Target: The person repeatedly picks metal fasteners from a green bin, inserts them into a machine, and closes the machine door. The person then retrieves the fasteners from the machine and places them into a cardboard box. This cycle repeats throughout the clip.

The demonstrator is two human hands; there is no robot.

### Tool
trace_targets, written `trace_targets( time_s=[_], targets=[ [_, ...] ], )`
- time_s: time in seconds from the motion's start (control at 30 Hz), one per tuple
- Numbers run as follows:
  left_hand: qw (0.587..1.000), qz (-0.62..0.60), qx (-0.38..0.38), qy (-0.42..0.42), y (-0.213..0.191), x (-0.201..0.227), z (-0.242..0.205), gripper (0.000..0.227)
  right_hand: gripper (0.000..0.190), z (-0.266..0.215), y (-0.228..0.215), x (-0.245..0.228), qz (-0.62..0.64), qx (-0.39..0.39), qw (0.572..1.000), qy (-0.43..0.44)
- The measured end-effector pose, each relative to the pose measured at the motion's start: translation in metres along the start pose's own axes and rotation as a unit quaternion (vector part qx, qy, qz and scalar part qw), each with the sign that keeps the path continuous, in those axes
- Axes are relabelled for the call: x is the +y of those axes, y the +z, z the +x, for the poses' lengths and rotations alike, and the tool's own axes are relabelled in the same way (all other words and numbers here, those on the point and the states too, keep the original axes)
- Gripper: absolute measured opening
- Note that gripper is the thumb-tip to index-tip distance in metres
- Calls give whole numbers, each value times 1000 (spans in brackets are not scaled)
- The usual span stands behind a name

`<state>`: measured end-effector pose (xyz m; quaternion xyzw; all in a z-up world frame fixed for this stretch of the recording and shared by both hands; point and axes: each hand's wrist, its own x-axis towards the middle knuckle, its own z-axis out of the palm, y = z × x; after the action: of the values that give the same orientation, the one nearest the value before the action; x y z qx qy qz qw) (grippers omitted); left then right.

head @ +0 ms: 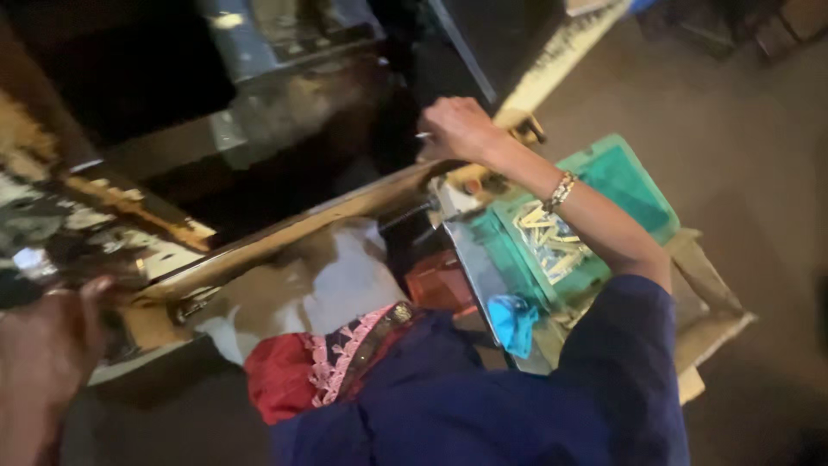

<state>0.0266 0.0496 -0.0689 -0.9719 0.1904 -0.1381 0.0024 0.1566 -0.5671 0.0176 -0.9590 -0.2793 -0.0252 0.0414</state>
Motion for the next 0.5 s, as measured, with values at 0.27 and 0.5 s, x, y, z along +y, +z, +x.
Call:
trace_targets(
  time_s=[0.27, 0.5],
  targets=[
    [993, -73, -88, -45, -11, 47, 38, 50, 25, -78, 73, 64, -81, -93, 981, 152],
    [963, -270, -8, -23, -42, 154, 104, 39, 33, -88, 68, 59, -2, -143, 968, 208]
  ],
)
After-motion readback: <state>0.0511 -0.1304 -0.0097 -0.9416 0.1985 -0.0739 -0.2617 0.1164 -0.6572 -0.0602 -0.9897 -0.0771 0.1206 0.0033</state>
